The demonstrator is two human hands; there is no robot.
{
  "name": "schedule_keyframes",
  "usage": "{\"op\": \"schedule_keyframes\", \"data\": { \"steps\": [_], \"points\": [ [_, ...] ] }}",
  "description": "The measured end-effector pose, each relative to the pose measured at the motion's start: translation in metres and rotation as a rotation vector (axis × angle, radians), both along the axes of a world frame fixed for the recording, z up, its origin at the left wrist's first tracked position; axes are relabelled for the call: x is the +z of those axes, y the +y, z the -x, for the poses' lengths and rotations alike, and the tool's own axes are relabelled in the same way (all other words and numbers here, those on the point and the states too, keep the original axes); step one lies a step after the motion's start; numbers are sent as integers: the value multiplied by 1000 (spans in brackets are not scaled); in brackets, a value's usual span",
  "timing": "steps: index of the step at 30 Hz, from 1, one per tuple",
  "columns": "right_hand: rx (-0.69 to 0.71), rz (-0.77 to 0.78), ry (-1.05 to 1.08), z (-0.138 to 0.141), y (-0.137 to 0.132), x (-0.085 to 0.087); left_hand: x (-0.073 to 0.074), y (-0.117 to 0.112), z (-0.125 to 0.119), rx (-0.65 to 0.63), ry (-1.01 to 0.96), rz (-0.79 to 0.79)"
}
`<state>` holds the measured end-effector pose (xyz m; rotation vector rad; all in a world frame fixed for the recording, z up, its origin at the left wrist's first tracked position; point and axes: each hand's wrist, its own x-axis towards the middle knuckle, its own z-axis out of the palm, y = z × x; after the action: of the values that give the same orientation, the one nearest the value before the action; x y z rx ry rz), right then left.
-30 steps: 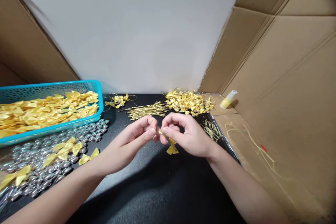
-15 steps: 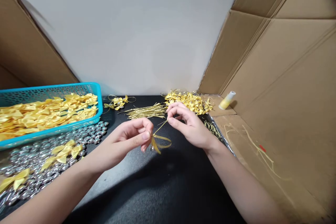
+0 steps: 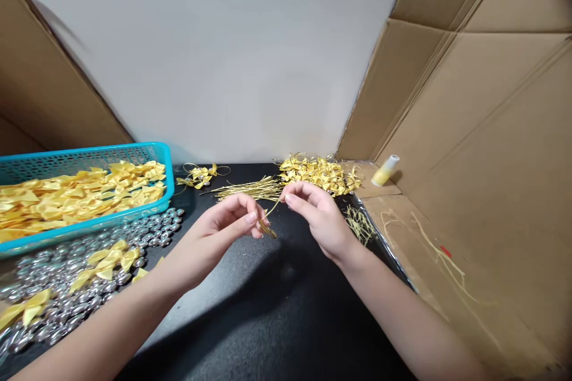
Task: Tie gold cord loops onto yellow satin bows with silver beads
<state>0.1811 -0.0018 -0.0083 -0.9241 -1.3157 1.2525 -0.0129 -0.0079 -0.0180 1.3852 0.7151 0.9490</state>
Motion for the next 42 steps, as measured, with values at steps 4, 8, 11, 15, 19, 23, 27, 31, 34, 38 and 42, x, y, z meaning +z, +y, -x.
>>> {"op": "schedule_keyframes", "data": {
  "steps": [4,8,11,15,19,23,27,31,34,38,42],
  "points": [
    [-16,166,111,3,2,-4,1,-4,-5,14,8,90],
    [10,232,161,2,2,-3,2,-5,-7,-9,35,136],
    [18,216,201,2,1,-1,1,-5,-8,-53,52,174],
    [26,217,198,2,-1,0,-5,-6,-11,-74,106,167],
    [28,179,196,4,-3,2,-10,-8,-18,102,246,0],
    [50,146,191,6,-6,2,-8,-10,-21,181,386,-111],
    [31,155,194,5,-5,1,-6,-10,-19,176,373,-166],
    [-32,188,190,3,0,-2,-6,-11,-18,179,305,-74],
    [-39,229,152,4,3,-4,-6,-11,-19,206,276,-63],
    [-66,255,107,5,4,-6,-3,-10,-20,219,244,-35],
    [-71,241,127,5,4,-6,-2,-10,-20,206,220,33]
  ]
}}
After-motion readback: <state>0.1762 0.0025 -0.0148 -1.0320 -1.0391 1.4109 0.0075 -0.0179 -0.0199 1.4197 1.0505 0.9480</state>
